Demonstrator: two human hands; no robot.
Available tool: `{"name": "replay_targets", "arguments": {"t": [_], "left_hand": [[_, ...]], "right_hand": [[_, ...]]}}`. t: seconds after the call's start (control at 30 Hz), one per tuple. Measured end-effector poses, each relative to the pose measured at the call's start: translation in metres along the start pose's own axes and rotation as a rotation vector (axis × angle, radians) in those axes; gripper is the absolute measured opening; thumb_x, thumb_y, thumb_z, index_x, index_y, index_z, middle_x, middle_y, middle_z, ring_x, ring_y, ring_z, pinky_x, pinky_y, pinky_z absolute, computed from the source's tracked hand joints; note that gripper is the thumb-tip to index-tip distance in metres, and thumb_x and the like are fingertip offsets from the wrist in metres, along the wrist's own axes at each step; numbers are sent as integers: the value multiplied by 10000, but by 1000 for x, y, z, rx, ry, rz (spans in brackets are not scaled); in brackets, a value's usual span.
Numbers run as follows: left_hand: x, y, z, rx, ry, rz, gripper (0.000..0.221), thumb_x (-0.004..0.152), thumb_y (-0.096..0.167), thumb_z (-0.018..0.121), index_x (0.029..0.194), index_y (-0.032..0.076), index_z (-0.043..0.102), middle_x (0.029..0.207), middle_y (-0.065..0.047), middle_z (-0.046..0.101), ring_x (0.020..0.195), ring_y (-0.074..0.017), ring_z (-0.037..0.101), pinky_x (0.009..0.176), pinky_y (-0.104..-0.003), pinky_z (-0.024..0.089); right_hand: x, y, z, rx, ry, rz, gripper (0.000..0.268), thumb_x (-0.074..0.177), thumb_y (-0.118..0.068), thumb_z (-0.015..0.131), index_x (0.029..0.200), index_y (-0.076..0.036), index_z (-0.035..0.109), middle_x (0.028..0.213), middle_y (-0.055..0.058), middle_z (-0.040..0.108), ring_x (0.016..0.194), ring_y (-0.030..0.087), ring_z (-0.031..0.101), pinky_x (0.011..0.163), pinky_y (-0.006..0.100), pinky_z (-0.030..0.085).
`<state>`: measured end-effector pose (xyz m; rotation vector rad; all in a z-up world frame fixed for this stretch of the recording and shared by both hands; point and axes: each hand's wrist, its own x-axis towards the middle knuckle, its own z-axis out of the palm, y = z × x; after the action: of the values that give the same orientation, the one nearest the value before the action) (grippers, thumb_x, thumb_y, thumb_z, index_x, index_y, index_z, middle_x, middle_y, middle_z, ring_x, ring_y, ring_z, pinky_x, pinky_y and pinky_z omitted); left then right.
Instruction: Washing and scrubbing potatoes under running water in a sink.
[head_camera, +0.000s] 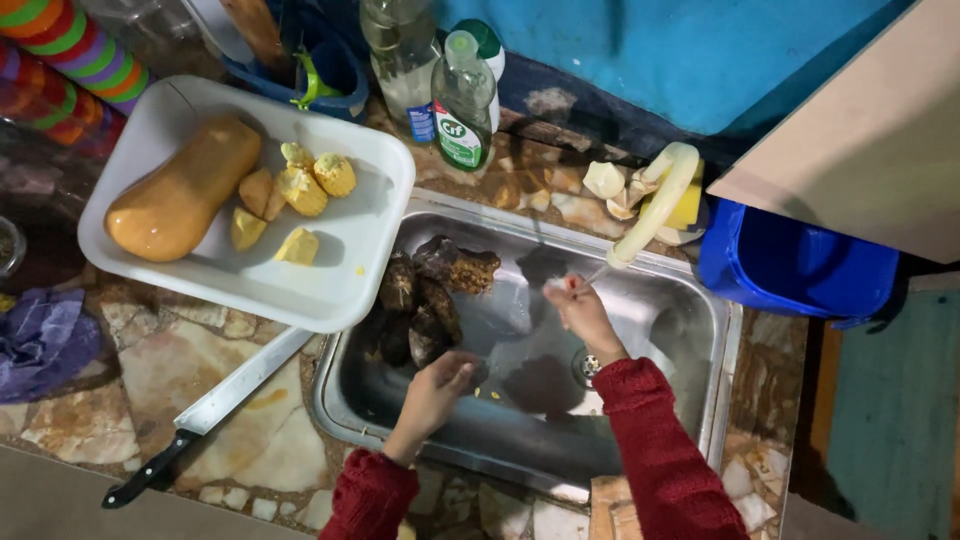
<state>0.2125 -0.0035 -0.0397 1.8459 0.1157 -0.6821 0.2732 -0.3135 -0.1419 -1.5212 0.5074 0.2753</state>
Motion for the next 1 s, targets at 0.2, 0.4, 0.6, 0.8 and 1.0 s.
{"name": "replay_targets", "arguments": {"t": [0.2, 0.4, 0.6, 0.8, 1.0], "left_hand": [[-6, -13, -17, 103, 107, 1, 309, 961, 328, 647, 1165, 107, 717, 995, -97, 802, 927, -193, 770, 824, -329, 579], [-14, -9, -37, 172, 171, -56, 332, 964, 361, 613, 1176, 126, 717, 1013, -101, 802, 970, -227, 776, 844, -346, 577], [-16, -8, -47, 247, 278, -161, 338, 969, 377, 589, 1175, 144, 722, 1016, -90, 791, 963, -267, 757, 839, -371, 567], [-11, -9, -47, 265, 373, -167, 331, 927, 369, 627, 1159, 150, 716, 1009, -81, 782, 951, -276, 755, 826, -389, 573], [8, -22, -42, 384, 474, -34, 486, 847, 381, 726, 1232, 100, 629, 1157, -121, 705, 973, -324, 711, 819, -436, 572]], "right_hand": [[-35, -85, 30, -199, -33, -96, 320, 828, -298, 724, 1078, -179, 565, 767, -108, 564, 620, 59, 546, 496, 238, 470], [-28, -74, 27, -524, 148, -207, 275, 1007, -359, 715, 973, -90, 670, 726, -19, 608, 652, 106, 549, 584, 250, 456], [-48, -108, 37, -395, 52, -268, 266, 869, -266, 737, 1072, -150, 611, 770, -62, 602, 646, 64, 588, 500, 234, 497], [-61, -124, 32, -290, 61, -96, 268, 991, -357, 656, 1114, -120, 674, 768, 2, 618, 600, 83, 561, 462, 255, 453], [-43, -82, 8, -440, -157, 64, 332, 1024, -301, 512, 1288, -104, 557, 795, -7, 678, 573, 106, 629, 487, 241, 527]]}}
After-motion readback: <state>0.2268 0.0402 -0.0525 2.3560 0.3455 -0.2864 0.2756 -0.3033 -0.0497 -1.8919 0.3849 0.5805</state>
